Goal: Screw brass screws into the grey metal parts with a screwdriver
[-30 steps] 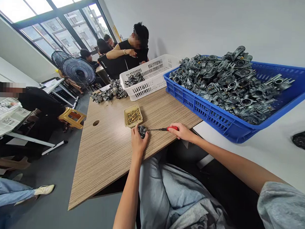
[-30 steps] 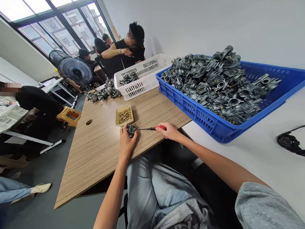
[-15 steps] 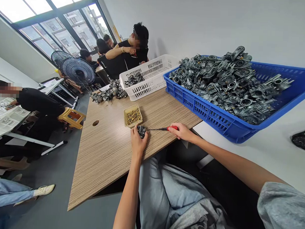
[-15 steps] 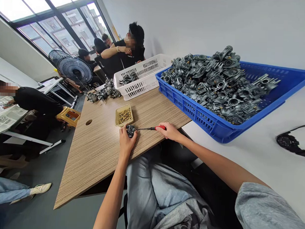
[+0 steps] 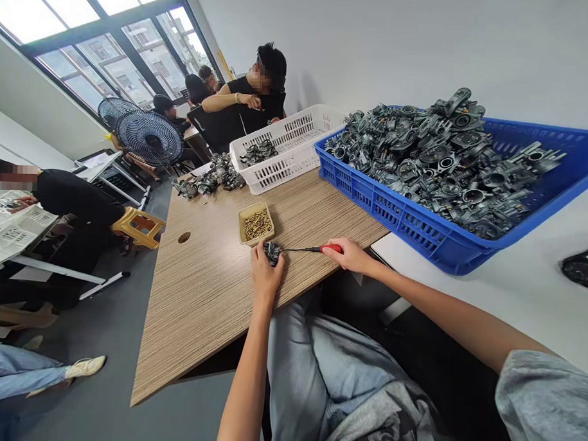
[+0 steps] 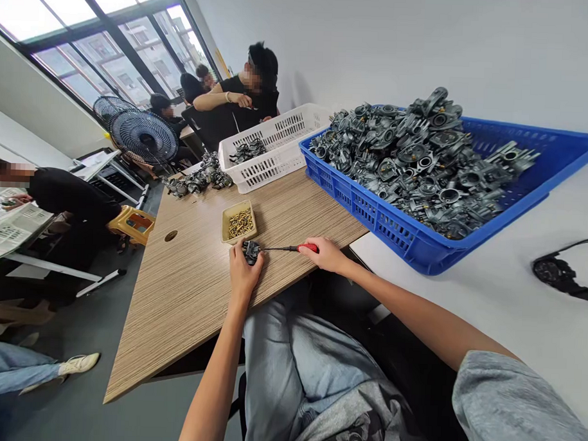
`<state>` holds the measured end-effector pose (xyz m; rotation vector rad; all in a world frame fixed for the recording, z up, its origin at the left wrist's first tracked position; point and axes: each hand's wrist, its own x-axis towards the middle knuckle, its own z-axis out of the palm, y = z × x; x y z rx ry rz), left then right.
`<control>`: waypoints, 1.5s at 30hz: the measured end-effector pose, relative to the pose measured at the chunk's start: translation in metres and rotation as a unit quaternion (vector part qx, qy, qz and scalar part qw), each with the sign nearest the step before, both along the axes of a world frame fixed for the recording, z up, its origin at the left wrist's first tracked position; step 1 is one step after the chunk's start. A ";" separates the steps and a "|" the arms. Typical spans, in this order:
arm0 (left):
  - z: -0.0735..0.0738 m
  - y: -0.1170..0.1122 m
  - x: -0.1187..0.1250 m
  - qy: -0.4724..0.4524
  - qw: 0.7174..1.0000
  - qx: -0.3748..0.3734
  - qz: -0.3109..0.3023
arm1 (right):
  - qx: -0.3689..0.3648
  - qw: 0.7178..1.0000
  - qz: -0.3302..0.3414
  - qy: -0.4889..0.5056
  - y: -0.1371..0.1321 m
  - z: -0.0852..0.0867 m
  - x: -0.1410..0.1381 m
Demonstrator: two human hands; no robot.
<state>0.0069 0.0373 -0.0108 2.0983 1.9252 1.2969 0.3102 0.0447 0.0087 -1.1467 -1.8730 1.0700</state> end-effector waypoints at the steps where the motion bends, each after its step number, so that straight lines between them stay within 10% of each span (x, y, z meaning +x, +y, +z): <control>1: 0.000 0.000 0.000 0.000 1.000 0.002 0.000 | 0.006 1.000 -0.004 -0.004 0.000 -0.001 0.000; 45: 0.003 -0.001 -0.003 -0.014 0.999 0.008 0.037 | 0.108 0.981 -0.024 -0.157 -0.019 -0.019 -0.012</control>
